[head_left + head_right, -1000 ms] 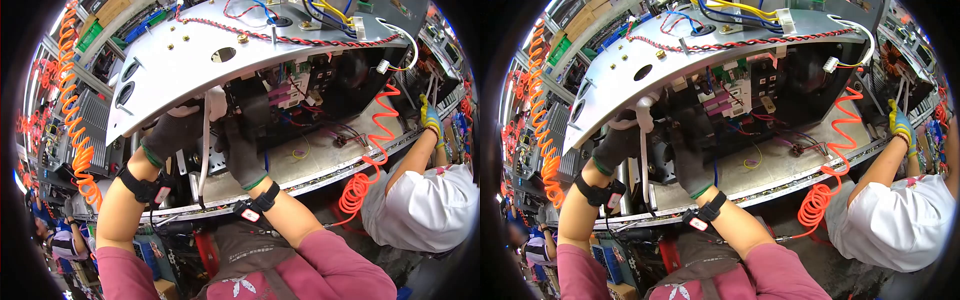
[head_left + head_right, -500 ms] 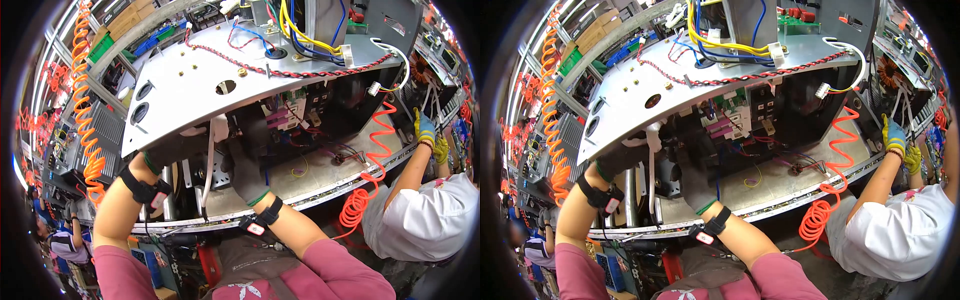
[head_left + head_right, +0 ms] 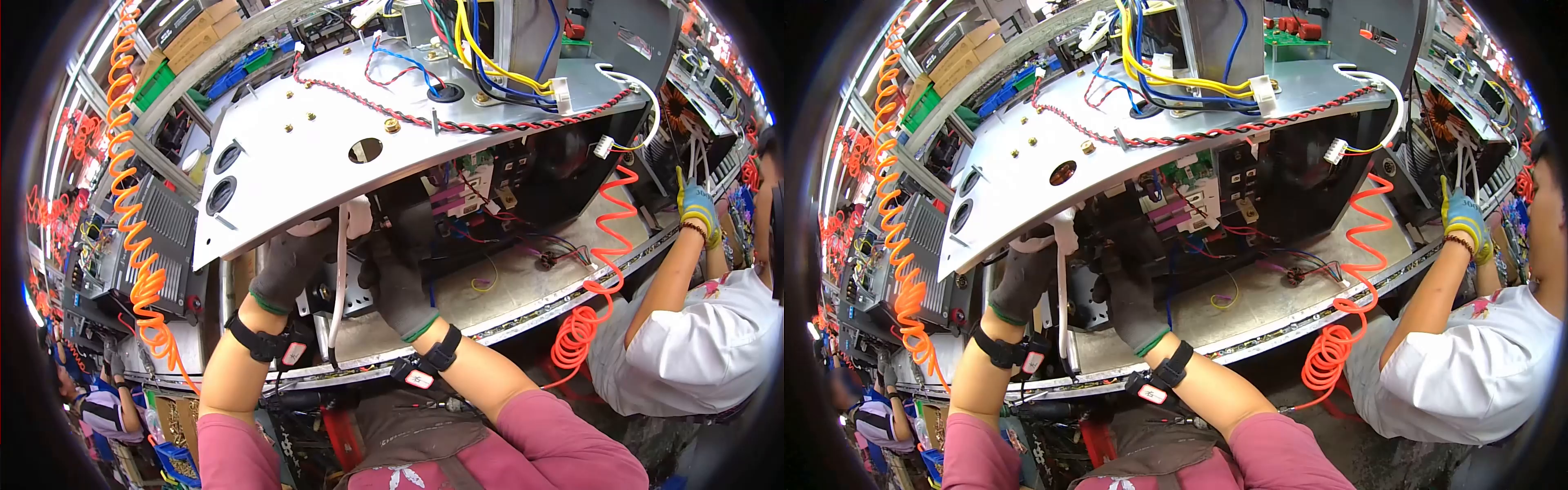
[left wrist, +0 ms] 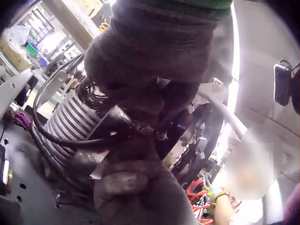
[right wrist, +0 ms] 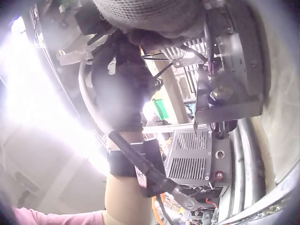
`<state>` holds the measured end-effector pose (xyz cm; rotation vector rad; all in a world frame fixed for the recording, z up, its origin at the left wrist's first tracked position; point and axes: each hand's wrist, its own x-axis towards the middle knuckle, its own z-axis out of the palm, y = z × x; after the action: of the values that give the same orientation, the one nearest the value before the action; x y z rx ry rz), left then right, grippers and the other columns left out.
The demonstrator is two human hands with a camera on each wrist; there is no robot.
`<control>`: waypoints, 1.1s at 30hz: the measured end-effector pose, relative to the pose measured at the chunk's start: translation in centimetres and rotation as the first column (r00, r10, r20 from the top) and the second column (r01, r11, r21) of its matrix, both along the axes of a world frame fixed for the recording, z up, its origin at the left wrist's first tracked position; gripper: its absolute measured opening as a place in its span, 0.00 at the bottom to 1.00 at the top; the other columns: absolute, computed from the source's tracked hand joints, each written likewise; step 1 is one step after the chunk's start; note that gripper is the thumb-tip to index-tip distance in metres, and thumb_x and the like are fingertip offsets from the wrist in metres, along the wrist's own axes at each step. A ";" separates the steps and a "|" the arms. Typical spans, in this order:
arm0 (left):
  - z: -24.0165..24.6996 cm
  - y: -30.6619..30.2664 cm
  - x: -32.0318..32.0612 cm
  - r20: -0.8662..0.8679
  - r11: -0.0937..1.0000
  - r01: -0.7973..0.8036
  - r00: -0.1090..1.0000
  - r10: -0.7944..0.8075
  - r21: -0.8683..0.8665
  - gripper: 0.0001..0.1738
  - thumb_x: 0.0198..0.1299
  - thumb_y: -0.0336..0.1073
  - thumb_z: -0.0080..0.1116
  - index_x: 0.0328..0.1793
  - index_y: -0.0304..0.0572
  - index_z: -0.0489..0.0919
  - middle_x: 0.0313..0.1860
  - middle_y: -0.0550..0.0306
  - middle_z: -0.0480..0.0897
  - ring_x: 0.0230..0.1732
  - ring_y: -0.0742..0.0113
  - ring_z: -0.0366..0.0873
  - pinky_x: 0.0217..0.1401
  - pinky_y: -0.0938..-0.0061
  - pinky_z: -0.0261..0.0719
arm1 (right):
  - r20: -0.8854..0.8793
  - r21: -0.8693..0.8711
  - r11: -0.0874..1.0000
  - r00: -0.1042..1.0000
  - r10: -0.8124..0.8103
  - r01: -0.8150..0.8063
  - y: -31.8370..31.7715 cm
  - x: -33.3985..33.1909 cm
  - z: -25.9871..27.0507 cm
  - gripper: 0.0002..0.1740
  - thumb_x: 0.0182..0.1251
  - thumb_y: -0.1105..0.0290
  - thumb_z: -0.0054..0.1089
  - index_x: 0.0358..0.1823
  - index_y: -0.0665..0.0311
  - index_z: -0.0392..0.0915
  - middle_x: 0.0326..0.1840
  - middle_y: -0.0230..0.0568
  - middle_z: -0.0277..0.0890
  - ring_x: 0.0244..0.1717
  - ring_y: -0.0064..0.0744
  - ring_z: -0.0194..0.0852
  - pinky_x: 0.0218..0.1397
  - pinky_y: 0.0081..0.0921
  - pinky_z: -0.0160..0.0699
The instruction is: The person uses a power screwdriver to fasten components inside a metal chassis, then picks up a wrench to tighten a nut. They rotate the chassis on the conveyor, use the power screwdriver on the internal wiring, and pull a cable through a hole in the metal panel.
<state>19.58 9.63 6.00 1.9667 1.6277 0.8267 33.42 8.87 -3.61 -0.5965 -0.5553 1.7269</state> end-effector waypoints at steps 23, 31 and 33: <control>-2.6 -0.4 3.8 0.623 0.983 -0.153 0.780 0.055 0.104 0.25 0.71 0.47 0.46 0.31 0.31 0.78 0.16 0.65 0.71 0.20 0.80 0.64 0.22 0.80 0.62 | 0.156 0.037 0.999 0.987 -0.031 0.025 -0.2 -0.1 0.7 0.12 0.74 0.58 0.46 0.40 0.56 0.73 0.26 0.25 0.69 0.19 0.14 0.62 0.19 0.14 0.60; -3.0 0.8 4.1 0.265 0.825 -0.055 0.957 -0.116 0.562 0.23 0.72 0.45 0.45 0.35 0.30 0.79 0.22 0.61 0.77 0.26 0.78 0.70 0.25 0.77 0.67 | -0.002 -0.026 0.999 0.999 0.036 -0.036 0.4 0.6 -0.3 0.12 0.73 0.56 0.48 0.37 0.54 0.73 0.25 0.23 0.69 0.17 0.11 0.58 0.17 0.12 0.56; -2.9 0.8 3.9 0.287 0.859 -0.027 0.947 -0.141 0.511 0.22 0.72 0.44 0.45 0.38 0.31 0.79 0.24 0.59 0.78 0.28 0.77 0.71 0.28 0.76 0.70 | 0.043 0.007 1.000 0.999 -0.009 0.009 0.6 0.4 -0.7 0.13 0.72 0.55 0.50 0.38 0.56 0.74 0.23 0.26 0.69 0.15 0.14 0.60 0.15 0.14 0.56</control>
<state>23.46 10.39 3.10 2.0572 1.2348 1.5915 33.78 9.48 -4.27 -0.6318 -0.5874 1.7066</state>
